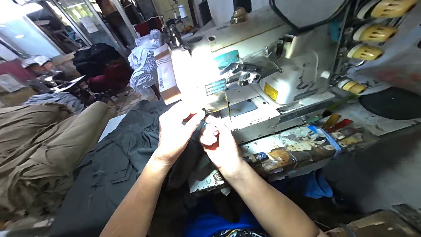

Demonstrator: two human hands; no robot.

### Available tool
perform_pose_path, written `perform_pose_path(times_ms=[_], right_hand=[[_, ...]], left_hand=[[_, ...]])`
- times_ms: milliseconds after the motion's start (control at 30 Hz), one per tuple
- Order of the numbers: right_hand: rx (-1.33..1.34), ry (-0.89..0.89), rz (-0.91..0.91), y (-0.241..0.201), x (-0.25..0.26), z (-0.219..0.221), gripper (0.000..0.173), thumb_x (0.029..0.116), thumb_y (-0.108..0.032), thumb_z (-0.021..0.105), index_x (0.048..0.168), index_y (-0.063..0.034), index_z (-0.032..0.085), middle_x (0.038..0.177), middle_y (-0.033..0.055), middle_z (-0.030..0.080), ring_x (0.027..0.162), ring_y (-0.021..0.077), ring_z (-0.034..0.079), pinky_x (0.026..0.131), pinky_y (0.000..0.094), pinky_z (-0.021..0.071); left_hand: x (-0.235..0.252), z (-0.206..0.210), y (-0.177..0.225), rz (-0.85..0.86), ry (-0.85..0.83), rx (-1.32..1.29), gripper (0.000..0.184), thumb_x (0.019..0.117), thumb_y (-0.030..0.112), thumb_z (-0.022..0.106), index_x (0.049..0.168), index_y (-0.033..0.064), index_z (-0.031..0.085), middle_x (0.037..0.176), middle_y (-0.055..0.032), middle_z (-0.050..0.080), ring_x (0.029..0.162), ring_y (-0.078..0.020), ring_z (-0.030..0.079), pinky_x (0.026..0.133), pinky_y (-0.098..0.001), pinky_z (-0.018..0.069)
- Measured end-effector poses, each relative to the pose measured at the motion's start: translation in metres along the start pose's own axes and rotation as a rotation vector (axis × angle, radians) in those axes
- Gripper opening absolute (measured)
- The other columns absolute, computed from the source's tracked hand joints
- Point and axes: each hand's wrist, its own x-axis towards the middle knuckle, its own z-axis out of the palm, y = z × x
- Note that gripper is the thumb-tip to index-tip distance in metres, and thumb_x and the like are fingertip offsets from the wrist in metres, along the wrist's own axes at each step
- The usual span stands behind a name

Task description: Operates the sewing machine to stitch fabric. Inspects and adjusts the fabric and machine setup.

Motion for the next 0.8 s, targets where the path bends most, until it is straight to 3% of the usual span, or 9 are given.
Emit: perform_pose_path(times_ms=[233,800], right_hand=[[0.038,0.071,0.067,0.004,0.005,-0.005,0.032,0.1101,-0.018,0.036,0.087,-0.0119,0.058,0.056,-0.0061,0.047,0.043,0.0022,0.045,0.044,0.0147,0.0424],[0.018,0.077,0.087,0.006,0.007,-0.008,0.028,0.1093,-0.019,0.04,0.087,-0.0136,0.057,0.057,-0.006,0.046,0.043,0.0027,0.045,0.044,0.0155,0.0429]], left_hand=[[0.003,0.009,-0.013,0.124,0.171,0.265,0.01,0.0953,0.007,0.068,0.096,-0.0017,0.072,0.088,-0.0082,0.067,0.084,-0.0083,0.065,0.078,-0.0205,0.0532],[0.004,0.021,-0.019,0.232,0.234,0.271,0.011,0.0975,0.002,0.064,0.102,-0.0038,0.073,0.096,-0.0112,0.068,0.093,-0.0122,0.066,0.085,-0.0232,0.0538]])
